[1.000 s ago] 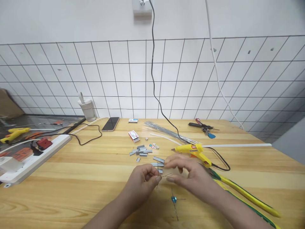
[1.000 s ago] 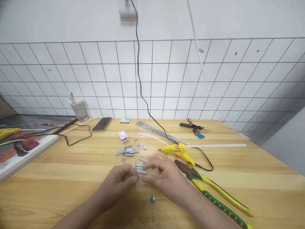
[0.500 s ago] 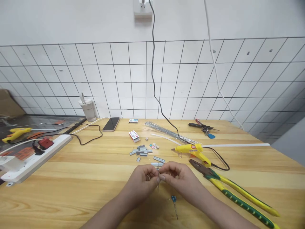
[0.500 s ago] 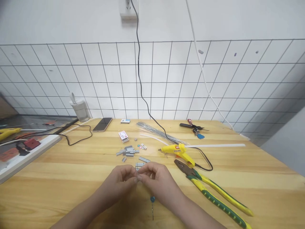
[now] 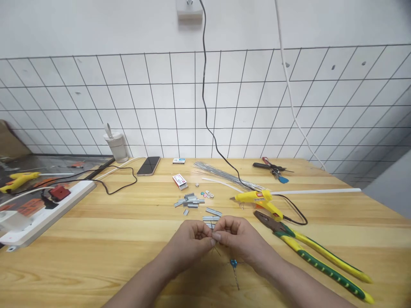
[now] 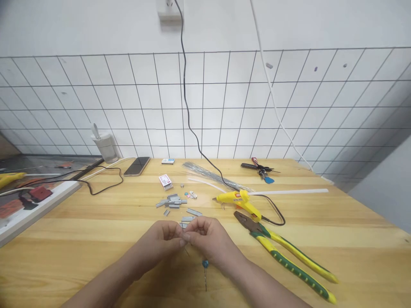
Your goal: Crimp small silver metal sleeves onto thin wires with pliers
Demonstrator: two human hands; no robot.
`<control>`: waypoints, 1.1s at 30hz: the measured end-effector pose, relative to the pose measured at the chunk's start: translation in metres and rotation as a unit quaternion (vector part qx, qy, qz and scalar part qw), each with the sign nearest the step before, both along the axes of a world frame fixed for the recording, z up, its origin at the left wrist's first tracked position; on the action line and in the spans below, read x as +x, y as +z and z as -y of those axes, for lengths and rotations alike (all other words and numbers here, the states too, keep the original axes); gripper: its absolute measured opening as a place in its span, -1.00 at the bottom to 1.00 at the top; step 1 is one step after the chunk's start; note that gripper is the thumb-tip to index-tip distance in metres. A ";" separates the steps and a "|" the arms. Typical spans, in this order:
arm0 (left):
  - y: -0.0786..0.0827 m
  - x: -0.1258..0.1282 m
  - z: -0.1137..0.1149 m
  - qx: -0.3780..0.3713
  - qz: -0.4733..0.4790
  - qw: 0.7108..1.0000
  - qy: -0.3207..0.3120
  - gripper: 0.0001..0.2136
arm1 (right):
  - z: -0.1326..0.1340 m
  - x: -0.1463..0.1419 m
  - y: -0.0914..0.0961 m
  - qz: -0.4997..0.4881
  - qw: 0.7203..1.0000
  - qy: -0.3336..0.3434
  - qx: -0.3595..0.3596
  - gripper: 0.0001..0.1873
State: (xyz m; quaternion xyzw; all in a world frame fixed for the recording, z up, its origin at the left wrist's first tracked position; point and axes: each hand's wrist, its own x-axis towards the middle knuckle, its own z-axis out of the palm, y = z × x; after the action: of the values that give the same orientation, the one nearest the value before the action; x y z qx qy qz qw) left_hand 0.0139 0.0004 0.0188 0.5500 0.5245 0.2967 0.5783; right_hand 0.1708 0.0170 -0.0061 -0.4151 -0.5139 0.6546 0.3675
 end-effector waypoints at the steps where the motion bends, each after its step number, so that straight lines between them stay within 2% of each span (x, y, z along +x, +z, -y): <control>1: -0.002 -0.001 -0.001 -0.012 0.007 1.000 -0.002 -0.76 | 0.000 0.000 0.000 0.008 1.000 -0.001 -0.001 -0.64; 5: -0.006 -0.005 -0.003 -0.036 0.034 0.999 -0.006 -0.74 | 0.002 -0.002 0.002 -0.005 1.000 -0.002 -0.010 -0.62; 11: -0.003 -0.005 -0.003 -0.028 0.044 0.998 -0.021 -0.71 | 0.005 -0.004 0.002 -0.043 0.998 0.027 -0.033 -0.64; 16: -0.008 -0.006 -0.006 -0.055 0.095 0.994 -0.009 -0.75 | 0.005 -0.006 -0.002 -0.070 0.997 0.002 -0.031 -0.68; 20: -0.012 -0.008 -0.008 -0.098 0.194 0.976 -0.005 -0.79 | 0.005 -0.007 -0.005 -0.085 0.995 -0.034 -0.040 -0.68; 23: -0.010 -0.007 -0.007 -0.114 0.270 0.956 -0.007 -0.78 | 0.004 -0.008 -0.006 -0.123 0.989 -0.050 -0.059 -0.70; 26: -0.008 -0.006 -0.006 -0.136 0.316 0.939 -0.006 -0.85 | 0.003 -0.009 -0.007 -0.166 0.981 -0.065 -0.071 -0.69; 29: -0.008 -0.005 -0.005 -0.144 0.322 0.936 0.013 -0.79 | 0.002 -0.008 -0.008 -0.183 0.978 -0.073 -0.069 -0.68; 33: -0.016 -0.002 -0.006 -0.120 0.287 0.950 0.033 -0.80 | 0.002 -0.008 -0.009 -0.197 0.975 -0.087 -0.055 -0.69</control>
State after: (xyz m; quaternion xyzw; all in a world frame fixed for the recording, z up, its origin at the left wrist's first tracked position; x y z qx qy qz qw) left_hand 0.0115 0.0063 0.0028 0.3501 0.3860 0.3957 0.7562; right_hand 0.1625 0.0153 -0.0153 -0.3409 -0.3570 0.7161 0.4935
